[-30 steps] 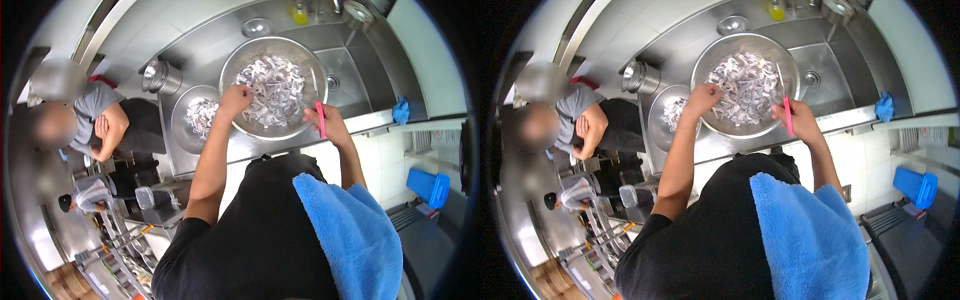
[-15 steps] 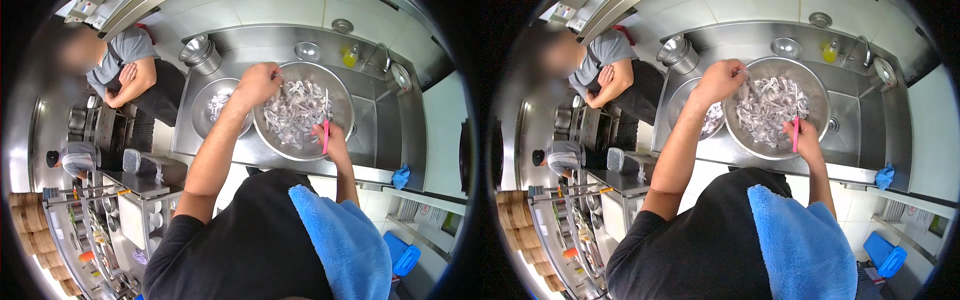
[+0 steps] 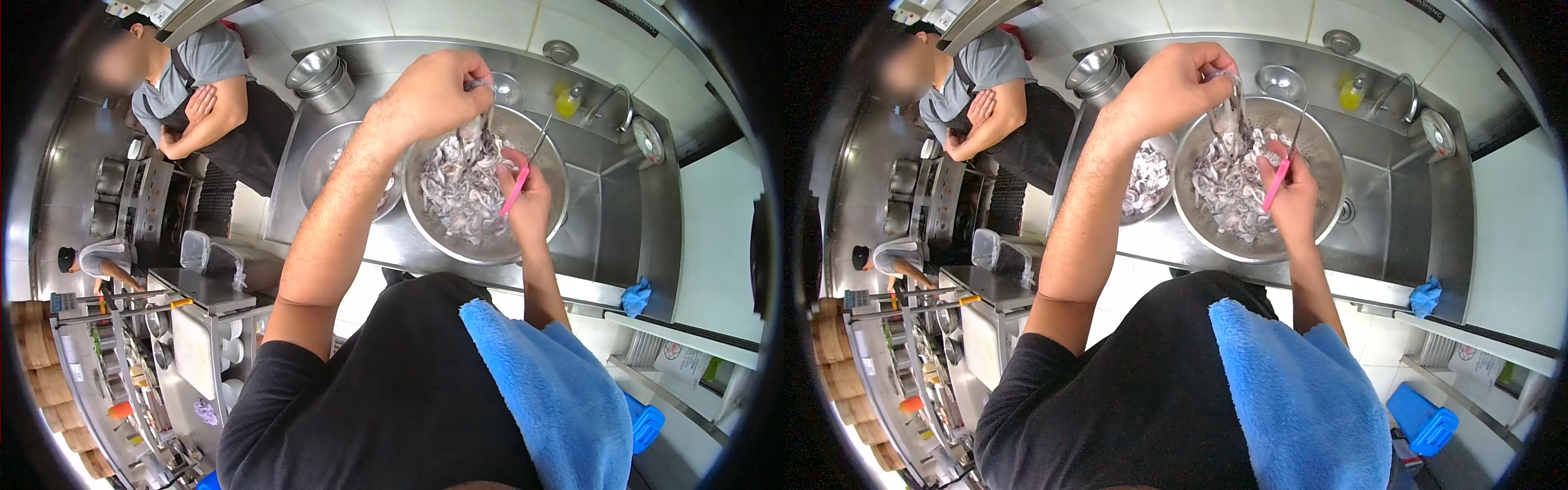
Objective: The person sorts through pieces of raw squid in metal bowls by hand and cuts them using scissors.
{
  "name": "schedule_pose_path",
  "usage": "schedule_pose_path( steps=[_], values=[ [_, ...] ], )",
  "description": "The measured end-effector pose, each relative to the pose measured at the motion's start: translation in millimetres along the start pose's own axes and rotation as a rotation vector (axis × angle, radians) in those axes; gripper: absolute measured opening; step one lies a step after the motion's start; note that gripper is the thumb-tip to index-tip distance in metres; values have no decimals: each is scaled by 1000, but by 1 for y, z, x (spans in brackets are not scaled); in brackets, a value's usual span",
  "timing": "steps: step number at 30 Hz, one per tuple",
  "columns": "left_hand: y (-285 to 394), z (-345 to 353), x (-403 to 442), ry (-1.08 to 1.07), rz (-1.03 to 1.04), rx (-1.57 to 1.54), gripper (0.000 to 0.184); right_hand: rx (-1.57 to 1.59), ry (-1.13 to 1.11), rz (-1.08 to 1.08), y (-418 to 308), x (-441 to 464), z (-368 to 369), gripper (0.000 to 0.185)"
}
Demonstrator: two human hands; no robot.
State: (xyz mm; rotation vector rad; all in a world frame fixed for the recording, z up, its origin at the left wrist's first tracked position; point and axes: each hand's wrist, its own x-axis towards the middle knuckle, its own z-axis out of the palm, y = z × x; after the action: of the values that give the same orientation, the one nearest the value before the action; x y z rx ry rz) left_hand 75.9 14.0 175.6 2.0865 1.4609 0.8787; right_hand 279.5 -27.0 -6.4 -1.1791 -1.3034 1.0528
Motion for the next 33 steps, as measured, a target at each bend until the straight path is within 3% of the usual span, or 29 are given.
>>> schedule_pose_path(
  steps=[2, 6, 9, 13, 15, 18, 21, 22, 23, 24, 25, 26, 29, 33],
  values=[
    [1, 1, -1, -6, 17, -31, 25, 34, -19, 24, -24, 6, 8, 41],
    [11, -7, 1, -27, -42, -68, 30, 251, -100, -64, -14, 29, 22, 38],
    [-4, -6, -2, 8, -48, -105, 30, 108, -144, -125, -9, 43, 20, 35],
    [-59, 15, -6, 78, -85, 26, 28, -51, -137, -70, -4, 52, 16, 31],
    [-89, 34, -13, -13, -232, 9, 35, -16, -157, 12, -13, 55, 12, 30],
    [-123, 76, -35, -65, -237, 196, 46, -4, -156, 50, -17, 55, 0, 28],
    [-102, 92, -53, 26, -22, 64, 59, -167, -214, 31, -25, 54, -16, 24],
    [-111, 114, -55, 157, 122, -37, 61, -228, -279, 1, -25, 56, -14, 23],
    [-101, 132, -59, 176, 44, -101, 58, 5, -271, 93, -6, 52, -14, 19],
    [-94, 142, -62, 222, 145, -17, 49, -82, -314, 75, -2, 51, -16, 18],
    [-69, 130, -72, 168, 107, -160, 50, -147, -359, 124, -16, 45, -12, 20],
    [-92, 161, -58, 135, 122, -169, 51, -3, -358, 86, -14, 40, -5, 25],
    [-77, 162, -67, 187, 28, 116, 37, 40, -365, 161, 17, 42, -11, 21],
    [-67, 139, -80, 206, 0, 98, 30, 42, -368, 206, -10, 22, -7, 20]
  ],
)
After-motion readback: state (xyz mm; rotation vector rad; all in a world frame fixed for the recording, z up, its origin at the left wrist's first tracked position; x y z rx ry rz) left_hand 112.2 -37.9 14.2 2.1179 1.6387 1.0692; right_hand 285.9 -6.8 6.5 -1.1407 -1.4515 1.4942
